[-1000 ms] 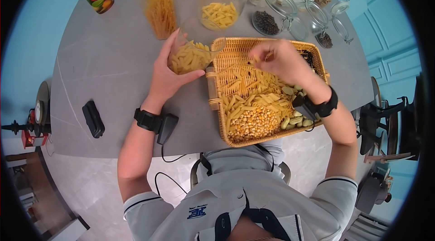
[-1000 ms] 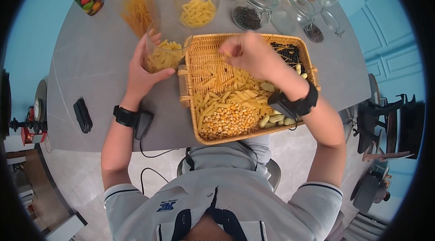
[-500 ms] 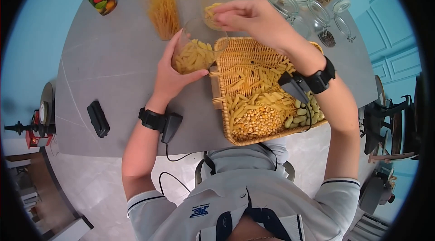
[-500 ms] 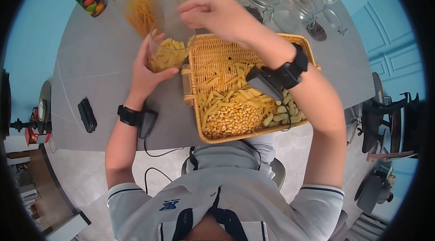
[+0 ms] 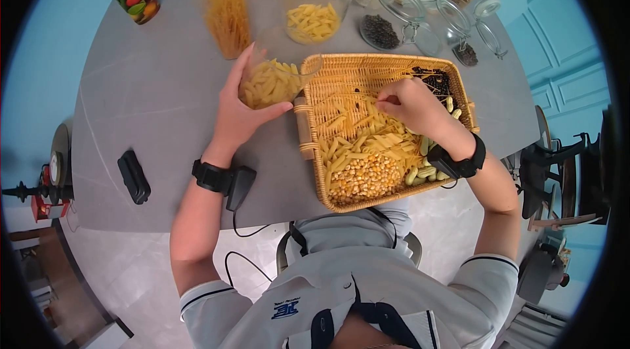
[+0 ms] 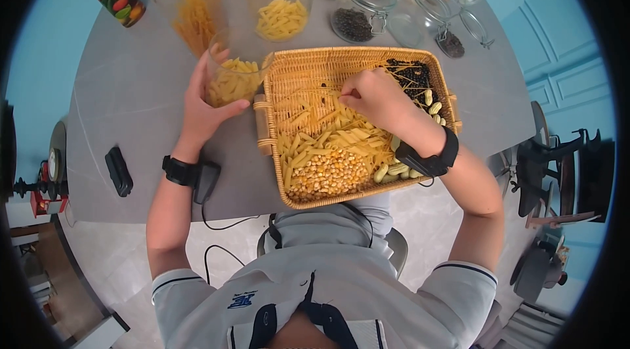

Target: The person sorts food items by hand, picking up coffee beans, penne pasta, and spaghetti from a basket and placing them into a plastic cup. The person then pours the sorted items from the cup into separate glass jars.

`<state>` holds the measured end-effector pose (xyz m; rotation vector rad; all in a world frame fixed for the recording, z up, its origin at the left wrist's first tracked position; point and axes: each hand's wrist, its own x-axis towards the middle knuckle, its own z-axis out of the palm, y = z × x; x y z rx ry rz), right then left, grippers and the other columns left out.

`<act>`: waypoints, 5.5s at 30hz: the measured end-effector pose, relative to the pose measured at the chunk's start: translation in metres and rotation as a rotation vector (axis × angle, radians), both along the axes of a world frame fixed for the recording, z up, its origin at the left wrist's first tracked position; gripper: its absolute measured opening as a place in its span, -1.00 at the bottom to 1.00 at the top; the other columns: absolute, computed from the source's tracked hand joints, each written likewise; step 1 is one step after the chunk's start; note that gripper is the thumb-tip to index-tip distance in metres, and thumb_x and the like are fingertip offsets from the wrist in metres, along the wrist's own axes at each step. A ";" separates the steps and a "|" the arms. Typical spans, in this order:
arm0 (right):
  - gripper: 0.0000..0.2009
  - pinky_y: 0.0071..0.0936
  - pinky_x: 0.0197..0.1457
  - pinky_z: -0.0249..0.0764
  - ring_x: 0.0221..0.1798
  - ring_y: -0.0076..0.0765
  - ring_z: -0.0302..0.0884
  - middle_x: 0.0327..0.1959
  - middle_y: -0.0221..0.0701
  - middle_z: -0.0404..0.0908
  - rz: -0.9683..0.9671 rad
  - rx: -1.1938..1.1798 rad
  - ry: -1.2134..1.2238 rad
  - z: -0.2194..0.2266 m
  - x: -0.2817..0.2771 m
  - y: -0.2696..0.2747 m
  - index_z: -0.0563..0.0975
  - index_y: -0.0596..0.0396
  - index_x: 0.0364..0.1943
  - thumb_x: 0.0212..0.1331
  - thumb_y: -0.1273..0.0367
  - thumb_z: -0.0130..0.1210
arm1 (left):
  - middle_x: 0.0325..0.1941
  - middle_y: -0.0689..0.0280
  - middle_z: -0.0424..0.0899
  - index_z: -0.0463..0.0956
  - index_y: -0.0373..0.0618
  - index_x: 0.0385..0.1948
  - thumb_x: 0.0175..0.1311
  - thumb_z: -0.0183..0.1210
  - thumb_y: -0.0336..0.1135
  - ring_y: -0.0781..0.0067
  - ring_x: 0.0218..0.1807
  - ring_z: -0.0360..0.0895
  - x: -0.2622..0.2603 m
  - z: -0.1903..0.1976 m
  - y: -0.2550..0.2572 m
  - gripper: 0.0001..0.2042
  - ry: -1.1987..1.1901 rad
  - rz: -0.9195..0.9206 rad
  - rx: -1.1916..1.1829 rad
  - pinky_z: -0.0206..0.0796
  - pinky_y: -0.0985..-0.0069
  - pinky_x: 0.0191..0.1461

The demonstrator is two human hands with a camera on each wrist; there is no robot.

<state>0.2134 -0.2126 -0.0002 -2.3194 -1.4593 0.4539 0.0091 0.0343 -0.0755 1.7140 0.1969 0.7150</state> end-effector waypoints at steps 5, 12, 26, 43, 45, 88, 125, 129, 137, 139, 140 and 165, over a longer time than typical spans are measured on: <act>-0.86 -0.23 -0.12 0.58 -0.28 0.02 0.71 -0.38 -0.07 0.71 -0.053 -0.020 -0.019 -0.008 -0.007 0.010 0.68 0.28 -0.38 0.11 0.43 0.29 | 0.46 0.11 0.36 0.11 -0.16 0.48 -0.09 0.58 -0.41 0.33 0.45 0.34 0.000 0.001 0.001 0.02 0.007 -0.004 -0.011 0.25 0.39 0.47; -0.85 -0.15 -0.10 0.58 -0.24 0.11 0.69 -0.39 -0.05 0.69 -0.020 -0.096 -0.111 -0.015 -0.016 0.018 0.66 0.27 -0.38 0.00 0.45 0.32 | 0.45 0.13 0.37 0.10 -0.19 0.48 -0.09 0.58 -0.41 0.35 0.43 0.34 0.000 0.002 -0.001 0.02 -0.001 -0.011 -0.032 0.25 0.39 0.47; -0.81 -0.19 -0.10 0.55 -0.21 0.05 0.66 -0.37 -0.12 0.66 0.057 -0.043 -0.064 -0.017 -0.016 0.010 0.62 0.27 -0.37 -0.17 0.56 0.28 | 0.44 0.14 0.37 0.11 -0.18 0.48 -0.08 0.57 -0.41 0.35 0.42 0.36 -0.001 0.005 -0.002 0.01 0.011 -0.005 -0.025 0.27 0.39 0.45; -0.82 -0.34 -0.23 0.55 -0.32 -0.15 0.67 -0.39 -0.22 0.64 0.186 -0.095 -0.083 -0.009 -0.005 0.001 0.64 0.26 -0.39 -0.18 0.60 0.29 | 0.45 0.10 0.36 0.10 -0.18 0.48 -0.08 0.58 -0.39 0.33 0.45 0.33 -0.001 0.003 -0.001 0.02 -0.008 -0.016 -0.030 0.25 0.38 0.47; -0.85 -0.34 -0.22 0.56 -0.34 -0.14 0.67 -0.44 -0.23 0.67 0.127 -0.098 -0.007 0.001 -0.001 0.004 0.65 0.24 -0.42 -0.18 0.58 0.30 | 0.46 0.10 0.34 0.05 -0.20 0.49 -0.06 0.57 -0.40 0.32 0.42 0.36 -0.001 0.006 0.000 0.03 0.012 -0.019 0.014 0.29 0.36 0.46; -0.73 -0.46 -0.03 0.62 -0.21 -0.34 0.73 -0.26 -0.18 0.76 0.348 0.425 0.146 0.111 -0.022 0.066 0.67 0.30 -0.11 0.14 0.42 0.31 | 0.27 0.14 0.49 0.26 -0.11 0.40 -0.28 0.63 -0.32 0.19 0.29 0.47 0.010 0.092 -0.020 0.02 0.066 -0.012 0.360 0.34 0.32 0.36; -0.66 -0.22 0.16 0.51 0.09 -0.05 0.54 -0.01 -0.29 0.58 0.350 0.057 -0.075 -0.009 0.045 -0.050 0.65 0.17 -0.12 -0.09 0.57 0.34 | 0.21 0.08 0.60 0.30 -0.30 0.35 -0.27 0.61 -0.26 0.32 0.25 0.52 0.075 0.115 -0.029 -0.02 0.178 -0.232 0.443 0.31 0.44 0.33; -0.67 -0.23 0.14 0.52 0.07 -0.07 0.56 -0.03 -0.31 0.61 0.407 0.039 -0.089 -0.003 0.040 -0.046 0.67 0.14 -0.14 -0.10 0.59 0.33 | 0.22 0.03 0.59 0.28 -0.36 0.35 -0.28 0.61 -0.19 0.27 0.27 0.51 0.074 0.113 -0.031 0.02 0.179 -0.215 0.468 0.29 0.42 0.35; -0.80 -0.28 -0.05 0.59 -0.13 -0.08 0.65 -0.20 -0.28 0.68 0.411 0.170 -0.056 -0.010 0.042 -0.044 0.70 0.19 -0.26 -0.04 0.54 0.34 | 0.23 -0.01 0.57 0.26 -0.39 0.36 -0.29 0.61 -0.15 0.22 0.30 0.49 0.075 0.111 -0.032 0.05 0.168 -0.213 0.464 0.26 0.39 0.38; -0.83 -0.29 -0.11 0.61 -0.19 -0.06 0.67 -0.24 -0.26 0.69 0.353 0.194 -0.013 -0.012 0.045 -0.044 0.70 0.21 -0.28 -0.02 0.54 0.34 | 0.23 -0.02 0.57 0.26 -0.40 0.36 -0.30 0.61 -0.16 0.21 0.30 0.49 0.075 0.111 -0.031 0.05 0.172 -0.215 0.453 0.26 0.39 0.38; -0.83 -0.30 -0.11 0.61 -0.19 -0.06 0.68 -0.23 -0.24 0.70 0.324 0.178 0.010 -0.013 0.048 -0.046 0.70 0.21 -0.27 0.00 0.54 0.34 | 0.23 -0.02 0.57 0.26 -0.40 0.36 -0.30 0.61 -0.16 0.20 0.30 0.49 0.076 0.111 -0.031 0.04 0.178 -0.217 0.448 0.26 0.38 0.38; -0.80 -0.62 -0.08 0.61 -0.18 -0.55 0.71 -0.24 -0.32 0.78 -0.055 0.419 0.413 0.090 0.015 0.009 0.71 0.26 -0.13 0.15 0.53 0.32 | 0.30 0.06 0.52 0.21 -0.34 0.40 -0.29 0.61 -0.21 0.24 0.33 0.46 0.086 0.102 -0.033 0.07 0.242 -0.396 0.314 0.24 0.36 0.41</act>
